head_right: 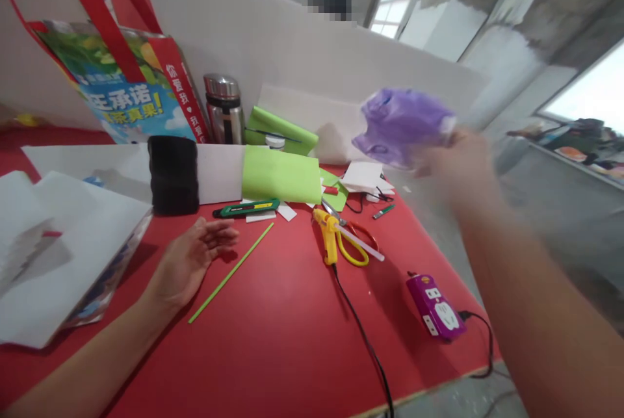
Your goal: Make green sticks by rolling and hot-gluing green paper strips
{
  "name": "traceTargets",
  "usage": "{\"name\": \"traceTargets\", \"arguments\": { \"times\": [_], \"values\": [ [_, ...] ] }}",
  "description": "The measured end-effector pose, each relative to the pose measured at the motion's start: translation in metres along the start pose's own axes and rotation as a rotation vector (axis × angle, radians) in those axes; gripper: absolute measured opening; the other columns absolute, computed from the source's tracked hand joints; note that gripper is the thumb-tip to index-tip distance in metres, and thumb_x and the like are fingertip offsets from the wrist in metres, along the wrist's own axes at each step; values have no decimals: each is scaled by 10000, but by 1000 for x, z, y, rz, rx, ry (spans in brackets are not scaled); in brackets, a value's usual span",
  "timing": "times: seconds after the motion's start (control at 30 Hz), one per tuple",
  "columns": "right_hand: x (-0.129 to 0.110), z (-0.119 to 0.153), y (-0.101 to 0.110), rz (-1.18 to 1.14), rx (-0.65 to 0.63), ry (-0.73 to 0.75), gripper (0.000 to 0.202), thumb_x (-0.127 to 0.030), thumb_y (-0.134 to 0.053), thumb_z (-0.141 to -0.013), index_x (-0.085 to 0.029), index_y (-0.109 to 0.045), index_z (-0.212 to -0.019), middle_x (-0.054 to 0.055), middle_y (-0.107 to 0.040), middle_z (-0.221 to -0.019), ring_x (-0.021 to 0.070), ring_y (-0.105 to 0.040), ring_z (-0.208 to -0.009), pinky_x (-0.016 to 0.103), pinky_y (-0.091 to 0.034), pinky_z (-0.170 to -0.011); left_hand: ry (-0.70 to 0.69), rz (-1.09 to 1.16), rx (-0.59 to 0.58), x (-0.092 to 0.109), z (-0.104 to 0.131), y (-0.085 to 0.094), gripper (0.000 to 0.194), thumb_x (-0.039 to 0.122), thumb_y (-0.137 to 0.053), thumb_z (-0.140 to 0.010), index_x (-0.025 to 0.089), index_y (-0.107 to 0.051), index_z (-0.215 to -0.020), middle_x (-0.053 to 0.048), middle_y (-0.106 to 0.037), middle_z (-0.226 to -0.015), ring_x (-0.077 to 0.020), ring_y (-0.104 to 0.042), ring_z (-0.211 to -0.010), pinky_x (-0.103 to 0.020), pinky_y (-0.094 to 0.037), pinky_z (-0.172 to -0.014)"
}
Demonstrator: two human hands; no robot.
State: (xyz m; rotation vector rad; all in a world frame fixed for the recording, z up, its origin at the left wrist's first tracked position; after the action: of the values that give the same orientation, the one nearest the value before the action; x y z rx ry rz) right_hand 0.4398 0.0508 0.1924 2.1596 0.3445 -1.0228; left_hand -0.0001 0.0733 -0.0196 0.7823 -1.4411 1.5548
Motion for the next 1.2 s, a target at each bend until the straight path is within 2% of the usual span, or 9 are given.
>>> {"name": "traceTargets", "arguments": {
  "times": [0.2,0.33,0.4,0.47,0.57,0.7,0.83,1.03,1.2],
  "values": [
    [78,-79,-123,-40,-249,-111,125,-162,-689,-830,-122,-674,-948,31,-680,-742,108,-583,-607,249,-487,-577,20,-132,-9,-5,-4,1,484,573,-775,-808,124,-789,-988,-110,-756,-852,-210,-672,-641,-314,-532,-537],
    [95,-103,-190,90,-381,-66,187,-266,-768,-823,-102,-687,-858,27,-640,-652,115,-564,-560,253,-501,-573,52,-156,-14,-6,-8,2,500,593,-760,-816,127,-801,-991,-120,-747,-839,-211,-655,-603,-334,-544,-517],
    [96,-110,-212,184,-412,-13,280,-335,-794,-816,-93,-718,-934,77,-694,-748,167,-638,-647,306,-551,-649,70,-150,-12,-7,-10,3,508,599,-771,-801,125,-806,-983,-126,-746,-839,-219,-656,-601,-343,-548,-507],
    [94,-112,-224,288,-410,62,408,-363,-783,-827,-76,-721,-1110,164,-738,-954,262,-705,-851,405,-580,-802,73,-145,-6,-6,-11,4,505,597,-782,-789,129,-809,-977,-127,-745,-840,-222,-659,-606,-346,-555,-512],
    [89,-102,-229,427,-410,209,544,-310,-681,-896,-45,-632,-1368,280,-652,-1284,388,-644,-1182,533,-486,-1046,61,-163,-12,-6,-12,4,494,597,-778,-796,140,-813,-980,-124,-745,-840,-213,-658,-604,-338,-557,-528],
    [79,-66,-238,524,-560,444,649,-267,-638,-917,-195,-515,-1550,207,-489,-1542,368,-598,-1288,486,-442,-1133,68,-201,-31,-10,-9,4,494,602,-758,-821,146,-815,-1003,-124,-745,-839,-202,-660,-615,-321,-550,-550],
    [76,-42,-263,606,-737,595,698,-286,-727,-867,-189,-538,-1532,216,-485,-1545,359,-621,-1255,469,-499,-1084,74,-214,-49,-11,-8,2,487,596,-755,-830,138,-815,-986,-124,-743,-808,-195,-657,-621,-307,-544,-561],
    [70,-39,-296,642,-801,660,623,-194,-655,-885,-151,-564,-1499,210,-579,-1478,331,-652,-1215,432,-523,-1041,72,-221,-66,-12,-9,0,491,601,-765,-825,138,-811,-981,-114,-741,-792,-178,-645,-606,-290,-531,-550],
    [60,-34,-282,686,-843,657,606,-212,-646,-898,-162,-572,-1498,175,-670,-1403,320,-685,-1166,403,-531,-1006,93,-221,-65,-16,-10,2,473,582,-751,-847,131,-794,-987,-109,-736,-790,-181,-648,-610,-300,-534,-554]
  ]
}}
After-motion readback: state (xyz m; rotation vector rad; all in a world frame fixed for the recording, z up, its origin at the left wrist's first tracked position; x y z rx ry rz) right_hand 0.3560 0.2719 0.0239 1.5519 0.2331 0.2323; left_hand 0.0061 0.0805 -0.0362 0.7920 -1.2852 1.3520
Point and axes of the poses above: each hand's wrist, its own z-axis away from the middle knuckle, its own y-axis out of the back of the hand, x = y × z, the point moved 7 cm from there along -z, towards the middle knuckle
